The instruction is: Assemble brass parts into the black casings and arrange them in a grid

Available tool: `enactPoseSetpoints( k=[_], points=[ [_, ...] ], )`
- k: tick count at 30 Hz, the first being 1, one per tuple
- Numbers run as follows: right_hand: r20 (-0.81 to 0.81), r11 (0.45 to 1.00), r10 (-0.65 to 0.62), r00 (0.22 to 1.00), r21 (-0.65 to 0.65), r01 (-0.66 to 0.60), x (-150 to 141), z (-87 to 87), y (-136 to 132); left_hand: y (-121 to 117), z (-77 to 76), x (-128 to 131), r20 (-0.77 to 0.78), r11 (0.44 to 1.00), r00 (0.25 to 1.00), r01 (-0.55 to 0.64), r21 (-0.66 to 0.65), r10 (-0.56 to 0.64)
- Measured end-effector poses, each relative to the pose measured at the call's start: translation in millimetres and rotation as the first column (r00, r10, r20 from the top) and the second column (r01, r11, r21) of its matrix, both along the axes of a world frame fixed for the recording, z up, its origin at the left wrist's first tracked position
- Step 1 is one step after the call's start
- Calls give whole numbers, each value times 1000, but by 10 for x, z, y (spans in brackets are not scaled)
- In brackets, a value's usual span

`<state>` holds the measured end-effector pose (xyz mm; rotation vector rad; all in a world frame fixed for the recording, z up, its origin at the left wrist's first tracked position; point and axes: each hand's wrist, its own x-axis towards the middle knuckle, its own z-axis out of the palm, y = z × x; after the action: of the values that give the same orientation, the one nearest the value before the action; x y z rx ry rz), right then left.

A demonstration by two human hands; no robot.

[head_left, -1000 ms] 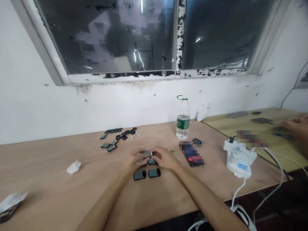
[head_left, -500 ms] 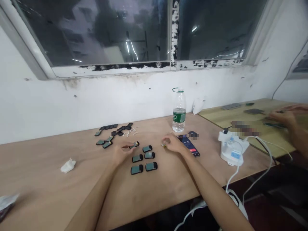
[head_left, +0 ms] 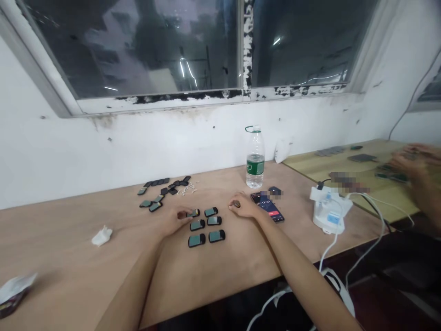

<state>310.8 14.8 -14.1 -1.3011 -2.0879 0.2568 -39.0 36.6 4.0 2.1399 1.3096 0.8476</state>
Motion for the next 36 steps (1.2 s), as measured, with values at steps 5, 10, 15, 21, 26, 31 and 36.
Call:
enactPoseSetpoints(
  k=[5,10,15,21,26,31,36],
  points=[
    [-20,999,21,1000,34,-21,-34,-27,21,-75,209,215,-72,981,995,77,178,-65],
    [-24,999,22,999,49,-21,-59,-5,-5,-121,347,713,-338,954,933,207,215,-126],
    [-110,994,104,989,38,-100,-159,57,-80,-84,348,905,-411,968,905,190,162,-109],
    [-357,991,128,925,1,-137,-380,83,-121,-40,250,846,-405,979,908,168,111,-110],
    [-416,996,84,906,6,-90,-502,67,-117,-20,156,820,-363,971,922,195,136,-134],
    [-448,999,32,893,-2,-37,-564,10,-83,-12,123,820,-342,953,931,210,218,-127],
    [-464,999,10,886,44,12,-617,-6,-78,-27,151,870,-342,914,929,257,313,-145]
  ],
)
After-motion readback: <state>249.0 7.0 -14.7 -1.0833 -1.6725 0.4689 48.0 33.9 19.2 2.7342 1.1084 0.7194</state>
